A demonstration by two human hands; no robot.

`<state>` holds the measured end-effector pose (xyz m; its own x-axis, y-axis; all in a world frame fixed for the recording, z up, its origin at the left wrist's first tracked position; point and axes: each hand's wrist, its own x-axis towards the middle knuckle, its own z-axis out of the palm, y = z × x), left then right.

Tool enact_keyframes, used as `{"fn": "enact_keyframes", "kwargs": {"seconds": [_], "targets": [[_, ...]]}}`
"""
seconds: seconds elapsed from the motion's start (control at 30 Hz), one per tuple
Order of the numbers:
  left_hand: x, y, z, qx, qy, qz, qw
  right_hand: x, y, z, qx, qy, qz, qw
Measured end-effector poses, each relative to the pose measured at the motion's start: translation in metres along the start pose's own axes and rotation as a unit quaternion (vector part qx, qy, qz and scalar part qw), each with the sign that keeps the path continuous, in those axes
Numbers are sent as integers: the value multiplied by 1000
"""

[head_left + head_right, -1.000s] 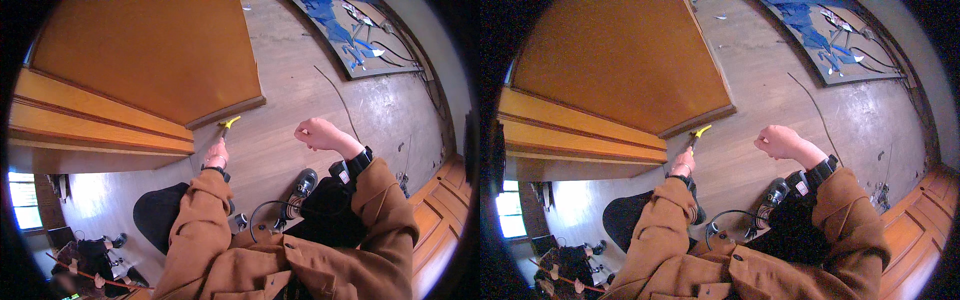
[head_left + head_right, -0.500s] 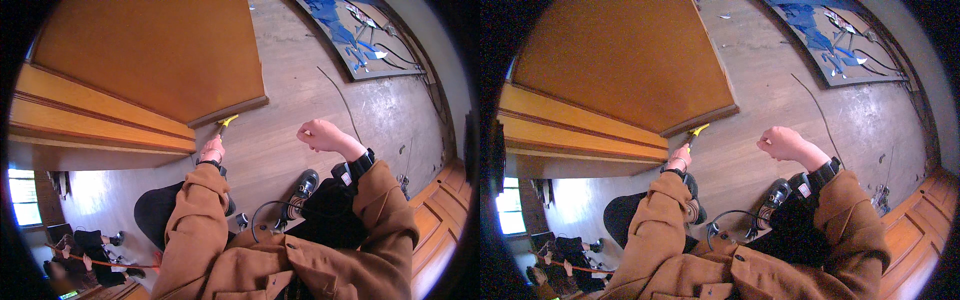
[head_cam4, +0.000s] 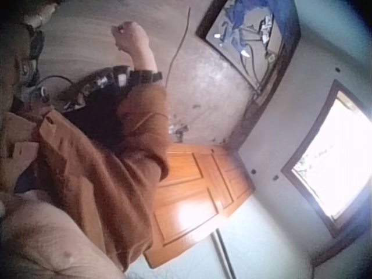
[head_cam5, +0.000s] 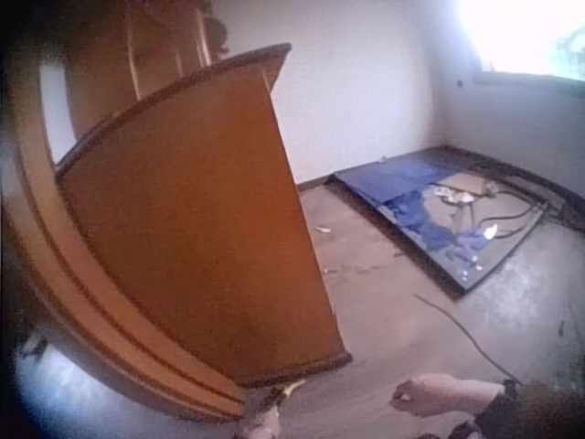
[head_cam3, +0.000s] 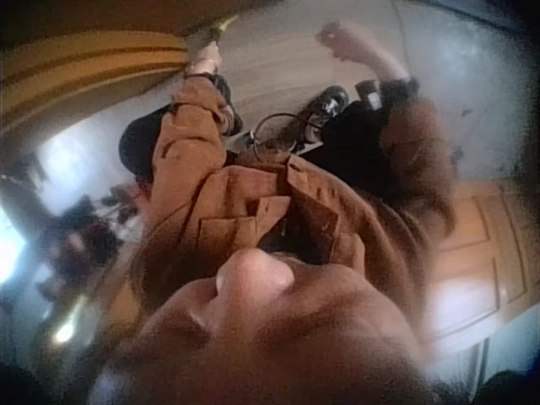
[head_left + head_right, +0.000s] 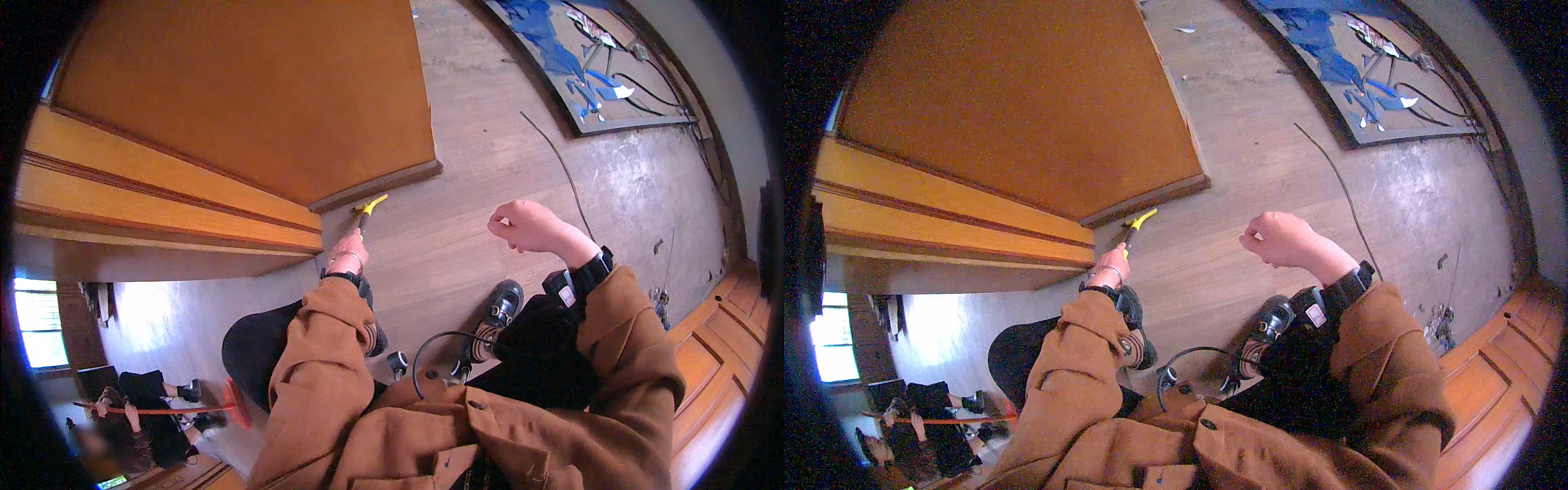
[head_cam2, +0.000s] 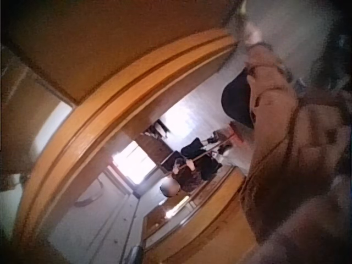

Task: The person sits on the floor and uses a yellow T-handle Allen key to tighten screws on the bottom edge of a wooden cabinet. They repeatedly insert the key into screw heads and turn it clockwise to secure the cabinet parts.

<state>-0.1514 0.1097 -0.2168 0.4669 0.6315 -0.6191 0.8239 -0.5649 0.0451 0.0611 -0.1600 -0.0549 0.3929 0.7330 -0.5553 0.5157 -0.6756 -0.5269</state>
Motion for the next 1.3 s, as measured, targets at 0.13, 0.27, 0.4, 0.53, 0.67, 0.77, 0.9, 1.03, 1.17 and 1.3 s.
{"fn": "enact_keyframes", "kwargs": {"seconds": [0.13,0.27,0.4,0.53,0.67,0.77,0.9,1.03,1.17,1.3], "targets": [[-9,1,11,-13,-11,-1,1000,2,-2,-1,1,-14,5,1000],[4,-14,0,3,-3,3,1000,3,-3,1,-4,-16,14,1000],[5,-8,5,-20,-2,17,1000,2,-1,1,-3,-5,-1,1000],[-9,-1,15,-27,-6,3,1000,2,0,1,1,-1,-1,1000],[-2,-5,5,-21,12,-4,1000,3,1,4,6,-17,10,1000],[6,-5,0,-18,-4,-9,1000,3,2,4,10,-15,13,1000],[-4,-10,15,-4,-40,-53,998,2,2,4,-6,-1,-2,1000],[-4,-19,21,-12,-16,-57,998,2,3,4,3,-9,2,1000],[11,-26,9,-24,-13,-48,998,4,2,4,5,-20,11,1000],[8,-28,16,-24,-11,-60,998,4,1,3,0,-10,-4,1000]]}}
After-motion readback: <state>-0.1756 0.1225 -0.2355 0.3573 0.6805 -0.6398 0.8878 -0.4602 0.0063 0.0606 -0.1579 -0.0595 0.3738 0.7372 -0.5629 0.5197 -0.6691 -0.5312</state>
